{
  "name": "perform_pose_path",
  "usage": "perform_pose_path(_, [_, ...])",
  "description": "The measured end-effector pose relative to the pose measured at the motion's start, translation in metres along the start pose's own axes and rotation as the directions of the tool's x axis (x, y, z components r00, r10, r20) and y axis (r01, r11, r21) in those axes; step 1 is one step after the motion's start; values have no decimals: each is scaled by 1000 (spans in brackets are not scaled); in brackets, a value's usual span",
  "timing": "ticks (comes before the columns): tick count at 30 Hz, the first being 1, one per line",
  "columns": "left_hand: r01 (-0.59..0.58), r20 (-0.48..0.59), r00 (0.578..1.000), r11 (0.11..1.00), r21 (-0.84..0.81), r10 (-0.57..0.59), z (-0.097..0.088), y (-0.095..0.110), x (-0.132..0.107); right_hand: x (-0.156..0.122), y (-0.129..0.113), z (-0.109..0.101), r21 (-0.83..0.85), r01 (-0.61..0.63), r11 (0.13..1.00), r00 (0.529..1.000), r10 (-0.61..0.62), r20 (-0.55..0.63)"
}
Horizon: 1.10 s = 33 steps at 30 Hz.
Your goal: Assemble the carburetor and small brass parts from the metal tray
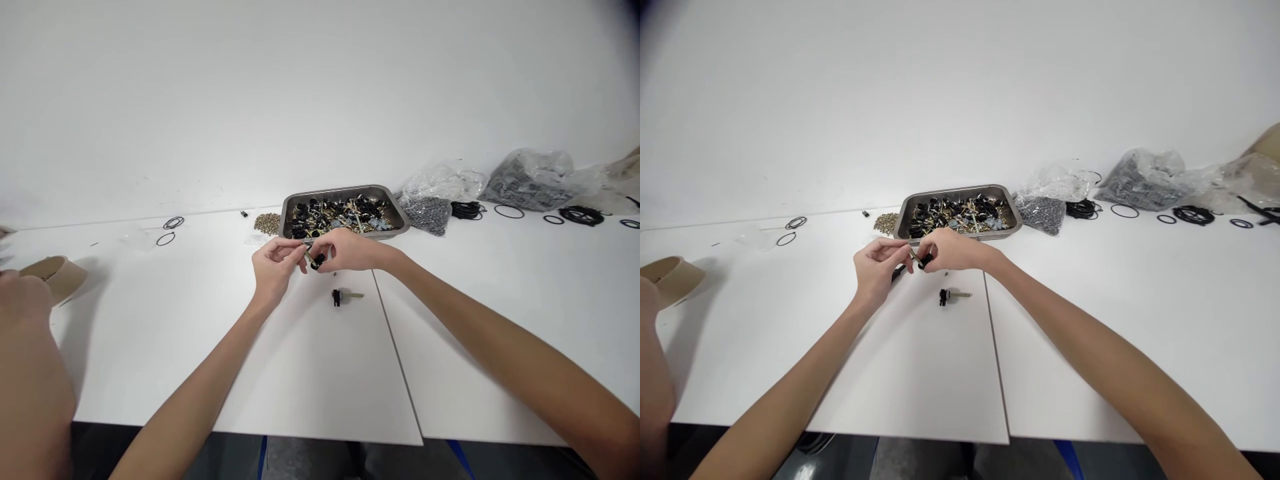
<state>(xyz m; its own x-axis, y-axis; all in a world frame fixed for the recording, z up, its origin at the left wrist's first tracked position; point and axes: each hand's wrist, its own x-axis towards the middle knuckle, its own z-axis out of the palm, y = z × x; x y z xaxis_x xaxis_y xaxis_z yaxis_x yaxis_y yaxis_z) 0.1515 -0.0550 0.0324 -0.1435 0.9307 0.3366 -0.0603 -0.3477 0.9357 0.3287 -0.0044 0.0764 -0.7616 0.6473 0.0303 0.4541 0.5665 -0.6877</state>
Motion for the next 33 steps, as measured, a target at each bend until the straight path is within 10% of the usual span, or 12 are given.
perform_pose_path(12, [-102, -101, 989, 994, 35, 105, 2, -2, -2, 1, 0, 5, 173, -25, 985, 998, 33, -45])
perform_pose_path(21, [-185, 212, 966, 967, 174, 146, -2, -8, -4, 1, 2, -2, 331, -27, 943, 985, 82, -153])
perform_pose_path(33, [-154, 229, 969, 955, 253, 96, -7, -20, -1, -3, 3, -8, 265, -86, 960, 995, 94, -17])
